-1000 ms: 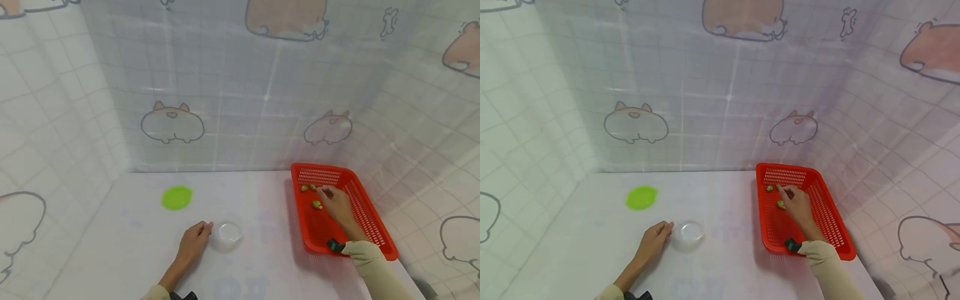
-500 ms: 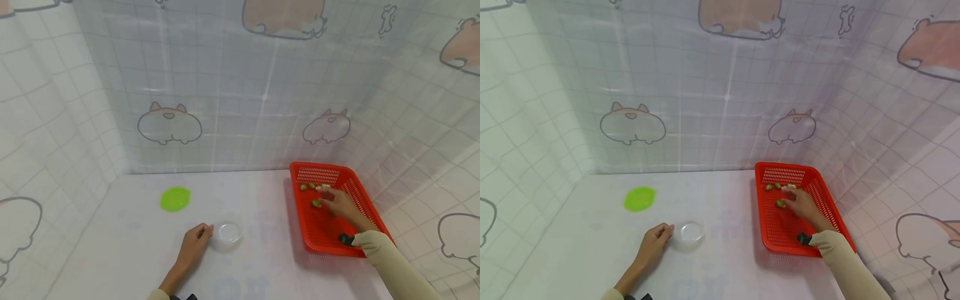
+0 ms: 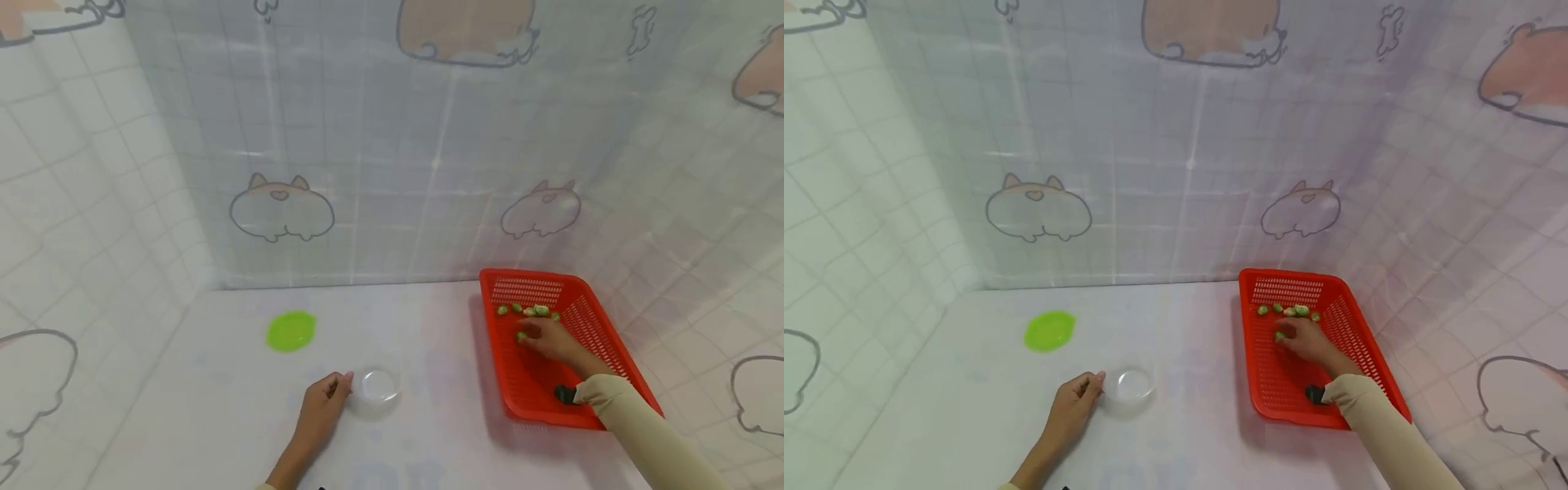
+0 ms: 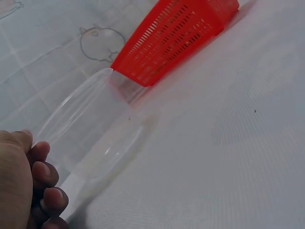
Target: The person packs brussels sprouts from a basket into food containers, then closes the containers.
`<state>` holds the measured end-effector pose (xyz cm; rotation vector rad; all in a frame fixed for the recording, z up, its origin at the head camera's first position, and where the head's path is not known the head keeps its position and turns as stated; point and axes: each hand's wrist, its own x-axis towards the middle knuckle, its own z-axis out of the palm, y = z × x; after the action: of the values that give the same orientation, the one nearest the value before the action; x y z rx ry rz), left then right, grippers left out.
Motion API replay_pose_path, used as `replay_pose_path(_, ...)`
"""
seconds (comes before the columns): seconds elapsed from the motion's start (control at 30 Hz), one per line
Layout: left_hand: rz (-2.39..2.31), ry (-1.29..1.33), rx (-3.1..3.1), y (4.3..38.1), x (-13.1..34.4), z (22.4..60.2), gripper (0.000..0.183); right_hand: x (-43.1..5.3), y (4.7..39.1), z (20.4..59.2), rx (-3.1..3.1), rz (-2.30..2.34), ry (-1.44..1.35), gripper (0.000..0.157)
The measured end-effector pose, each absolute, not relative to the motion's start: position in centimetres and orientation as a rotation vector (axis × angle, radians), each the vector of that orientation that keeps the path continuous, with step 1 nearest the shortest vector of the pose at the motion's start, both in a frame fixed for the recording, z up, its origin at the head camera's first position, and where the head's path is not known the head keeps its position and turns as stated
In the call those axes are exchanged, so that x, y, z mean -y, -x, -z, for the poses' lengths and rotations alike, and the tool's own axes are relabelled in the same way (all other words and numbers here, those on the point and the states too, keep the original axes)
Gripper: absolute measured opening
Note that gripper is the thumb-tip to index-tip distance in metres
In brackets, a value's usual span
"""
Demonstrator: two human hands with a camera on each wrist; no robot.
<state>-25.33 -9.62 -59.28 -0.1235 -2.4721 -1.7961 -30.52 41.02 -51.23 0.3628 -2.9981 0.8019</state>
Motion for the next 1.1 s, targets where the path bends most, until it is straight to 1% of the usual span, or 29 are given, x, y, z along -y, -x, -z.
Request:
replay_pose_path(0.13, 1.824, 0.181, 2.473, 24.8, 9.3, 59.1, 0.044, -41.3, 29.8, 51.1, 3.019, -0.850, -0.292, 0.037)
replay_pose_path(0.23, 1.823, 0.214, 2.475, 24.5, 9.3, 58.7, 0.043, -41.4, 29.4, 50.9, 3.010, -0.861, -0.298, 0.035)
replay_pose_path(0.37, 1.809, 0.216, 2.471, 24.4, 9.7, 58.1, 0.042, -41.4, 29.7, 50.9, 2.988, -0.823, -0.360, 0.031)
replay_pose_path(0.47, 1.805, 0.204, 2.480, 24.4, 10.0, 58.0, 0.043, -41.2, 30.1, 50.8, 2.993, -0.836, -0.335, 0.030)
replay_pose_path(0.6, 1.798, 0.194, 2.499, 24.2, 10.2, 57.9, 0.045, -41.1, 30.3, 50.8, 3.022, -0.843, -0.268, 0.030)
replay_pose_path(0.83, 1.789, 0.183, 2.496, 23.7, 10.0, 57.9, 0.046, -41.2, 30.2, 50.9, 3.024, -0.860, -0.239, 0.030)
replay_pose_path(1.0, 1.796, 0.198, 2.486, 23.7, 9.8, 57.9, 0.043, -41.6, 30.0, 50.8, 2.998, -0.963, -0.209, 0.031)
replay_pose_path(1.1, 1.805, 0.209, 2.474, 23.8, 9.6, 58.0, 0.041, -41.7, 29.8, 50.3, 2.955, -0.977, -0.244, 0.031)
